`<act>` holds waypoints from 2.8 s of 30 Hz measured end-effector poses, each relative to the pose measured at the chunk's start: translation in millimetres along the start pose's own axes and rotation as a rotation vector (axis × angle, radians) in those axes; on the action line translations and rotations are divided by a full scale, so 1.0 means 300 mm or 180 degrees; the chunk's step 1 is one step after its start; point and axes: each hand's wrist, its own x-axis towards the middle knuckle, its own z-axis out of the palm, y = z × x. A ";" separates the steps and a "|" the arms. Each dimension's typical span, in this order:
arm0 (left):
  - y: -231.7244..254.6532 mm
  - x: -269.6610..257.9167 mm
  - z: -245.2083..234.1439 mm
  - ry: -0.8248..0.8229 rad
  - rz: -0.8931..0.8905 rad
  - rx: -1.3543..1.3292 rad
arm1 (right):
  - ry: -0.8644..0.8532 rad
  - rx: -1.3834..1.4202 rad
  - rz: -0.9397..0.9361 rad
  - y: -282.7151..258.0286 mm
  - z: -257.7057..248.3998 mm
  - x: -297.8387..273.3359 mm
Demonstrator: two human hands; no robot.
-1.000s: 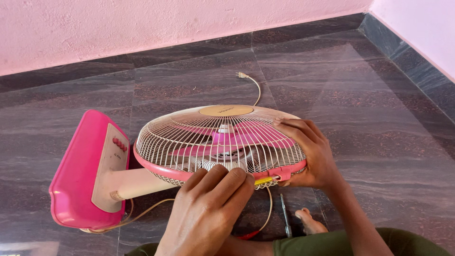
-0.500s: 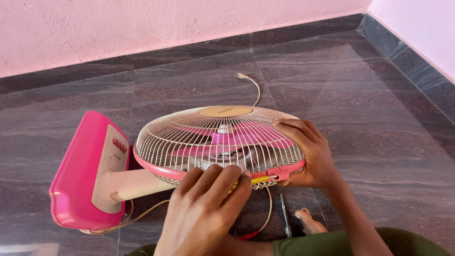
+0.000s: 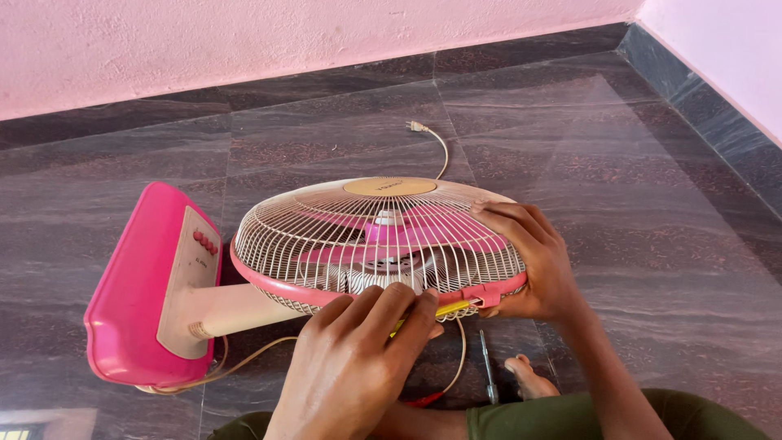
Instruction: The person sits on the floor and uses a yellow screwdriver to loosen and remove screws from the front grille of a pink and white electric fan. They then switch to a socket wrench to remove a nut from the grille, continuing to unscrew fasteners from the fan assembly.
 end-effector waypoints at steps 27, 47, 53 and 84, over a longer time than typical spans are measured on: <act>0.066 -0.022 0.090 -0.0036 -0.0519 0.0638 | -0.0003 -0.0024 0.0044 -0.013 0.000 -0.001; -0.068 -0.027 0.062 0.0177 0.1058 0.1492 | 0.0036 -0.0166 0.0016 -0.025 0.033 -0.004; -0.069 0.000 0.037 -0.0002 0.1053 0.1432 | 0.0144 -0.0137 0.0037 -0.016 0.044 -0.010; -0.065 -0.573 0.353 0.1819 -0.3072 -0.1489 | 0.0837 -0.0462 0.0775 -0.119 0.068 -0.230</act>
